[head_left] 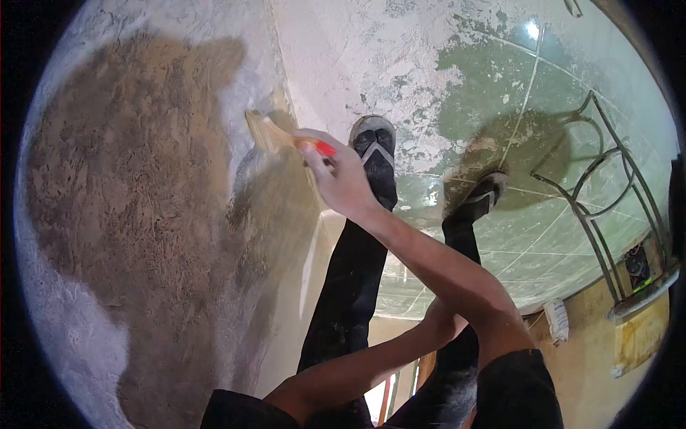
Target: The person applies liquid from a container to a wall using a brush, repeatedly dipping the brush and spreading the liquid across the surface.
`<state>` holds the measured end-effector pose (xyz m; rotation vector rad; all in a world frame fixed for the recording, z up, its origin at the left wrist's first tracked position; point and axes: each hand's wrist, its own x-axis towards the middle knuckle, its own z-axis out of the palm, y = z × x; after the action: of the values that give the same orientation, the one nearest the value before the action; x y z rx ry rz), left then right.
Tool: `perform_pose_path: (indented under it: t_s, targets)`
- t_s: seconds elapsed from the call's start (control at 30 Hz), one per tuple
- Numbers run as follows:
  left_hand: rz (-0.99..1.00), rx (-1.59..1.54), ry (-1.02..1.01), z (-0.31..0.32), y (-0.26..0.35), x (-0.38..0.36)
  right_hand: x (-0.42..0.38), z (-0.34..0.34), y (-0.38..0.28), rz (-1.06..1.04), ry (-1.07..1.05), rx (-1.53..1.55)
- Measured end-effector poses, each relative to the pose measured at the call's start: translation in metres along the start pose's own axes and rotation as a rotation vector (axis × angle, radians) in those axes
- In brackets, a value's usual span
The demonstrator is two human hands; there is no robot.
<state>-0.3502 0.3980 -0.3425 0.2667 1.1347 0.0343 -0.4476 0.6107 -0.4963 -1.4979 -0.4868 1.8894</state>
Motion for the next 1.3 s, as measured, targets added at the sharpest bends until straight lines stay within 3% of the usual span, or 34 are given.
perform_pose_path:
  t_s: [0.03, 0.1, 0.17, 0.23, 0.27, 0.33, 0.43, 0.47, 0.53, 0.63, 0.67, 0.73, 0.77, 0.83, 0.87, 0.9, 0.97, 1.0, 1.03, 1.07, 1.1, 1.17, 1.3]
  targets:
    - [0.131, 0.521, -0.04, -0.003, 0.019, 0.002, -0.008, -0.011, 0.001, 0.003, 0.008, 0.036]
    - [0.109, 0.551, -0.057, -0.002, 0.019, 0.004, -0.008, -0.019, 0.004, 0.002, 0.01, 0.071]
    - [0.079, 0.589, -0.077, 0.003, 0.011, 0.003, 0.005, -0.02, 0.018, 0.123, 0.148, -0.019]
    - [0.033, -0.742, 0.078, 0.014, -0.013, -0.004, 0.032, -0.007, 0.053, 0.022, 0.201, -0.058]
    - [0.035, -0.74, 0.08, 0.009, -0.018, -0.004, 0.047, 0.002, 0.065, 0.0, 0.207, -0.077]
    - [-0.386, -1.391, -0.073, 0.001, -0.024, -0.005, 0.052, 0.022, 0.063, -0.023, 0.214, -0.1]
    - [-0.252, -1.498, -0.107, 0.005, -0.028, -0.01, 0.003, 0.044, 0.006, -0.045, 0.092, 0.067]
    - [-0.253, -1.507, -0.103, 0.009, -0.035, -0.012, -0.024, 0.044, -0.019, -0.036, 0.026, 0.09]
    - [0.125, -0.072, -0.071, 0.019, -0.057, -0.013, -0.071, 0.027, -0.065, 0.039, -0.154, 0.267]
    - [0.031, 0.011, -0.145, 0.027, -0.07, -0.014, -0.079, 0.005, -0.075, 0.078, -0.12, 0.248]
    - [0.034, 0.014, -0.145, 0.025, -0.063, -0.013, -0.067, 0.006, -0.062, 0.065, -0.009, 0.211]
    - [0.22, 0.415, 0.014, 0.017, -0.042, -0.01, -0.036, -0.002, -0.034, 0.163, 0.064, 0.031]
    - [0.218, 0.42, 0.012, 0.017, -0.039, -0.007, -0.017, 0.001, -0.003, 0.088, 0.131, -0.035]
    - [0.008, -0.695, 0.054, 0.018, -0.035, -0.001, 0.014, 0.009, 0.036, 0.013, 0.2, -0.094]
    - [-0.393, -0.959, 0.164, 0.008, 0.054, -0.008, 0.024, 0.012, 0.046, 0.001, 0.236, -0.156]
    - [-0.397, -0.956, 0.176, 0.006, 0.045, -0.008, 0.029, 0.017, 0.052, -0.007, 0.269, -0.216]
    - [-0.436, -1.531, 0.022, 0.006, 0.007, -0.007, 0.035, 0.024, 0.053, -0.016, 0.275, -0.21]
    - [-0.439, -1.532, 0.033, 0.01, -0.021, -0.006, 0.037, 0.026, 0.05, -0.037, 0.286, -0.219]
    - [-0.396, -1.29, 0.005, 0.018, -0.052, -0.005, 0.039, 0.028, 0.046, -0.032, 0.286, -0.215]
    - [-0.352, -1.048, -0.025, 0.019, -0.058, -0.005, 0.041, 0.029, 0.044, -0.001, 0.304, -0.226]
    - [-0.354, -1.048, -0.024, 0.019, -0.063, -0.006, 0.043, 0.029, 0.042, 0.029, 0.322, -0.238]
    - [-0.228, -0.761, -0.092, 0.016, -0.062, -0.008, 0.052, 0.029, 0.046, 0.016, 0.334, -0.232]
    - [-0.318, -0.818, -0.068, 0.009, -0.019, -0.01, 0.056, 0.036, 0.058, -0.076, 0.272, -0.06]
